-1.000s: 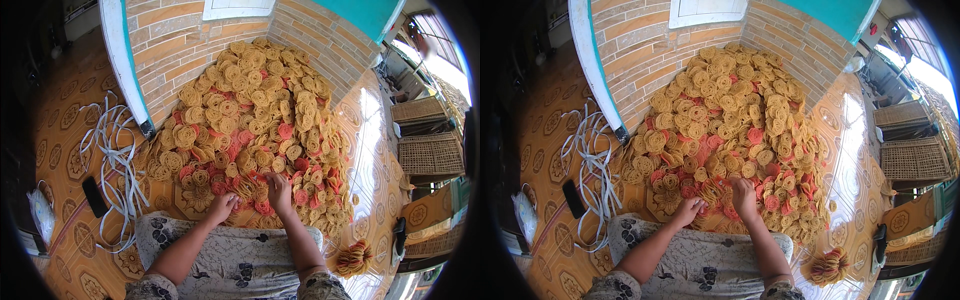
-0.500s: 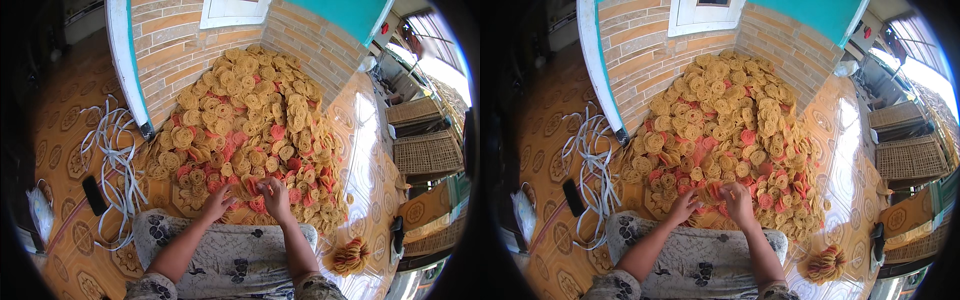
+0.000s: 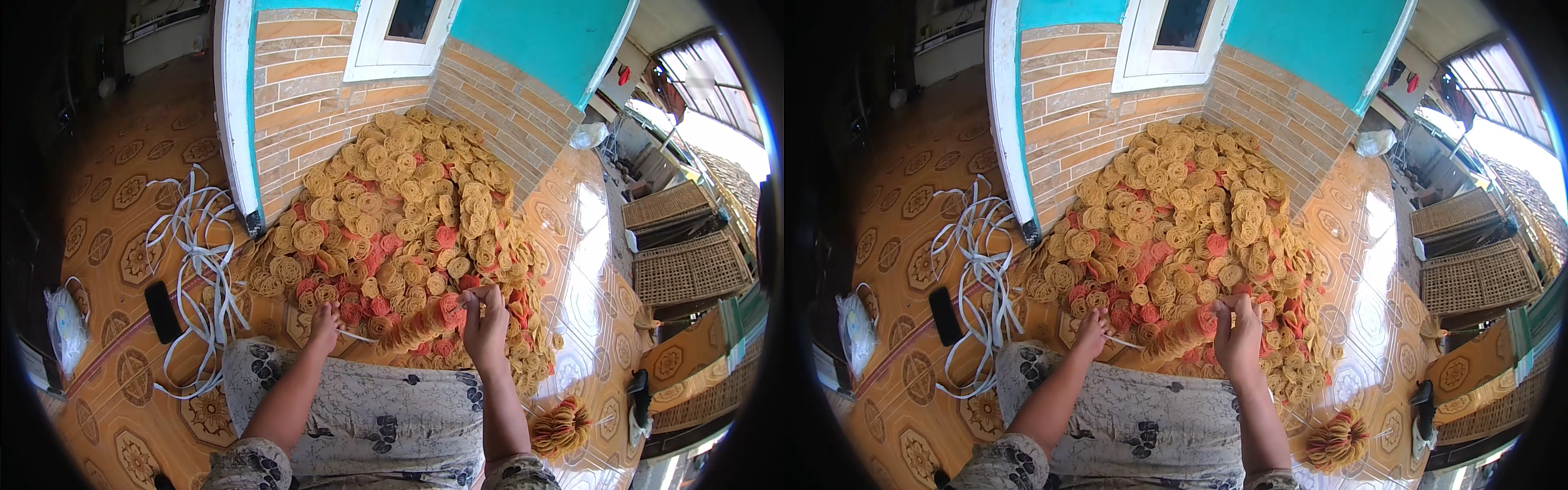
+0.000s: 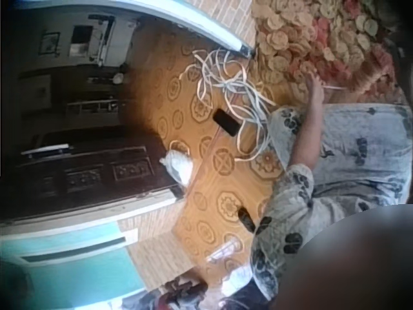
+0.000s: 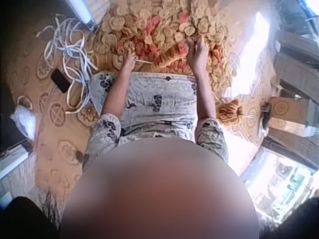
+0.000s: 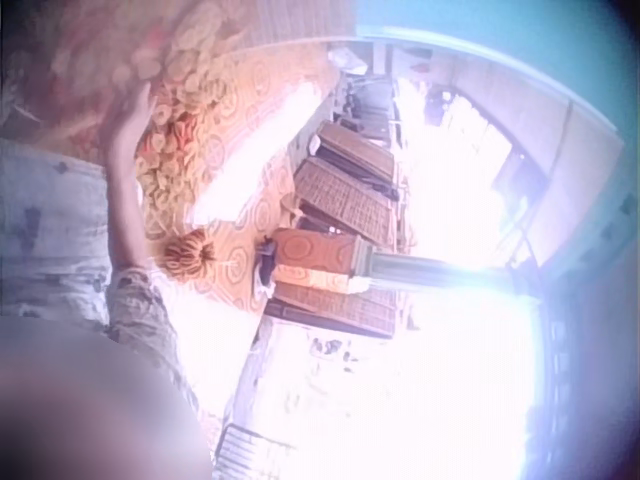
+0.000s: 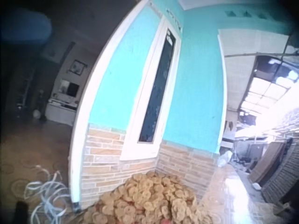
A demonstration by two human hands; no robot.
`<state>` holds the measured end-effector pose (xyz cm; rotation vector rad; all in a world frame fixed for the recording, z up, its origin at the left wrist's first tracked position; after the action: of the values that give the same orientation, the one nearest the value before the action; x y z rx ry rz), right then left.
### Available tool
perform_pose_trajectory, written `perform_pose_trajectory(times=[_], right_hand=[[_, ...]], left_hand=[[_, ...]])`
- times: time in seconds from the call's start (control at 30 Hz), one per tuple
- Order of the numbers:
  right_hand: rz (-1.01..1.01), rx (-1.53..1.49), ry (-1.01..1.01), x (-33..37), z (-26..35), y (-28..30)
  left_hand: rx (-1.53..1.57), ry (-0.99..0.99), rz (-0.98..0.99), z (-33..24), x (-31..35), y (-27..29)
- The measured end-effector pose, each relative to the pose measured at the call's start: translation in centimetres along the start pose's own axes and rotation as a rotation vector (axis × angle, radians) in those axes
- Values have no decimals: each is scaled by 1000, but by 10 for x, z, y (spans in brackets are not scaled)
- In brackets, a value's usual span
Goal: The person sits on the floor and uses scissors to cut small, rolled, flower-shaped items from a large pile. They then use a white ribbon to tie the cut items together into a small bundle.
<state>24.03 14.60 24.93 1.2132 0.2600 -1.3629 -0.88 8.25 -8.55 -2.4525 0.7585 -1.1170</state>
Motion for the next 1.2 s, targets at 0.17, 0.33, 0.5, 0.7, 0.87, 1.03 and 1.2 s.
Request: perform_pose_trajectory(times=[0.17, 0.33, 0.5, 0.7, 0.87, 1.03, 1.2], right_hand=[[27, -292, -176, -9, 26, 8], [7, -494, -260, -9, 33, 2], [331, -359, -186, 23, 39, -47], [98, -809, -550, 53, -1, -70], [35, -851, -760, 76, -69, -130], [192, -487, -958, 96, -161, -207], [49, 216, -313, 56, -196, -211]], left_hand=[[-56, -13, 61, 5, 9, -12], [-310, -238, 246, -53, 74, -57], [-539, -998, 680, -106, 177, -124], [-1131, -673, 756, -74, 177, -106], [-1011, -297, 781, -27, 105, -93], [-987, -224, 582, 14, 33, -67], [-861, -145, 510, 20, 19, -60]])
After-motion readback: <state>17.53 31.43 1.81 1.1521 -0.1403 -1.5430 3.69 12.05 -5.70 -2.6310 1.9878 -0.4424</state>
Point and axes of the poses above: each hand's wrist, its own x-axis away from the middle knuckle, its own y-axis out of the back of the hand, z = x × y, the point moved 7 cm from there along -x, towards the middle knuckle, and after that the axes turned 11 degrees about -z, right-handed, at the moved point
